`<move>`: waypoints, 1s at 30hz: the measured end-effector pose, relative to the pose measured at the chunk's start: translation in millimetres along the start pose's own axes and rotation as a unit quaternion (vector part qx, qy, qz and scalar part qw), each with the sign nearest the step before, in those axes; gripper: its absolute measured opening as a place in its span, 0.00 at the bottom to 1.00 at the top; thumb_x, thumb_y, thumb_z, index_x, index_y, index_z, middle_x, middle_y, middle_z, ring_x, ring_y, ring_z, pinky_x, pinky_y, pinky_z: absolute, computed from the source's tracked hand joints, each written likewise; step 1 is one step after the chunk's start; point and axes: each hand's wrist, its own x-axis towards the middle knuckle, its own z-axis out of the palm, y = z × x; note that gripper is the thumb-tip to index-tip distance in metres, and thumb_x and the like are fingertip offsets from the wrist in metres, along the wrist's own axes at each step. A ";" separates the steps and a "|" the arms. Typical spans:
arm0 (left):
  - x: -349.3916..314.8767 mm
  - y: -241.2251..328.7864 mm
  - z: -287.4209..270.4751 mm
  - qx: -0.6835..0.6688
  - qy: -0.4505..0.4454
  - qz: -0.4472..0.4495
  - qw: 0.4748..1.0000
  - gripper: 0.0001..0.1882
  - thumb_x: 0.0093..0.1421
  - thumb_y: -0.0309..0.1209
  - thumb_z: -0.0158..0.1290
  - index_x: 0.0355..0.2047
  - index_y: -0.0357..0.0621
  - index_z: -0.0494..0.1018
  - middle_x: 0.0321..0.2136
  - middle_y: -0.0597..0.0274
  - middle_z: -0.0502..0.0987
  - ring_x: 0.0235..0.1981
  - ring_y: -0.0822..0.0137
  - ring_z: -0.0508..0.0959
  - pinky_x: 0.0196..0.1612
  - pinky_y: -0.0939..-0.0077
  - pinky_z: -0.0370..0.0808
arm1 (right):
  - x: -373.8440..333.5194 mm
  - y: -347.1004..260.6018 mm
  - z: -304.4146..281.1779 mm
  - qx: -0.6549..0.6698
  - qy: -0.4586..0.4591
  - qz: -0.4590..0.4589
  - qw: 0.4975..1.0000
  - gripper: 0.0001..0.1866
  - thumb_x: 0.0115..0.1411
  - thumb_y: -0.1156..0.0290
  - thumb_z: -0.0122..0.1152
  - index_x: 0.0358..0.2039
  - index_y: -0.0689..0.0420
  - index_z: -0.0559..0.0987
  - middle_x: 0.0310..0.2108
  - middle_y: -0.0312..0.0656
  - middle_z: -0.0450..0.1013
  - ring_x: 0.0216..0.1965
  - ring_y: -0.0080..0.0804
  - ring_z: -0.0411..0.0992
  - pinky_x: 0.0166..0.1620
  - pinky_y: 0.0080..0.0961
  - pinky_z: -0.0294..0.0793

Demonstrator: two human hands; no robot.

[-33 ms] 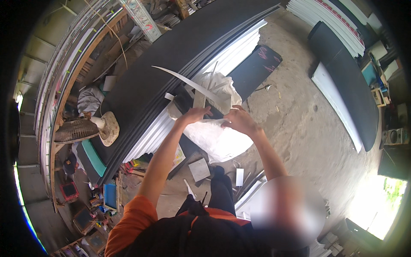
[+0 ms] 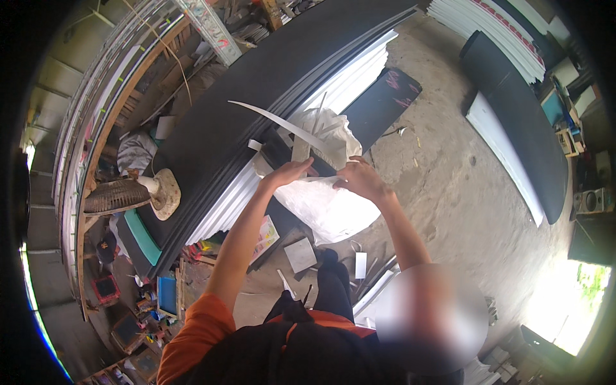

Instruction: The person sits on the floor and uses a utility knife to trim the edges of white foam sheets. They repeatedly cut strips from the foam, stack the trimmed pieces, and place the offcuts into a white sack. The person also stacks pink foam sheets and organizes the workspace.

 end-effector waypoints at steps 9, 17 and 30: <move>-96.8 22.2 10.5 0.046 0.228 0.289 0.929 0.16 0.48 0.31 0.54 0.37 0.39 0.68 0.35 0.53 0.73 0.41 0.59 0.72 0.43 0.71 0.66 | -38.3 -67.8 -6.7 -0.039 0.249 0.064 0.966 0.15 0.51 0.63 0.54 0.38 0.55 0.71 0.36 0.44 0.70 0.42 0.36 0.66 0.54 0.33 0.55; -149.5 30.5 123.3 -0.118 0.098 0.388 0.909 0.14 0.52 0.28 0.49 0.40 0.40 0.65 0.38 0.60 0.72 0.41 0.66 0.71 0.44 0.71 0.66 | -292.7 -193.1 130.7 0.050 0.441 0.403 0.800 0.11 0.51 0.69 0.53 0.35 0.59 0.73 0.35 0.45 0.70 0.40 0.40 0.67 0.44 0.30 0.64; -283.2 -142.3 414.8 0.047 -0.442 0.240 0.863 0.16 0.53 0.28 0.50 0.41 0.37 0.66 0.35 0.55 0.72 0.37 0.69 0.72 0.40 0.78 0.69 | -434.2 -637.8 629.6 0.329 0.637 0.696 0.030 0.14 0.58 0.63 0.40 0.34 0.56 0.72 0.23 0.38 0.73 0.21 0.22 0.70 0.24 0.18 0.65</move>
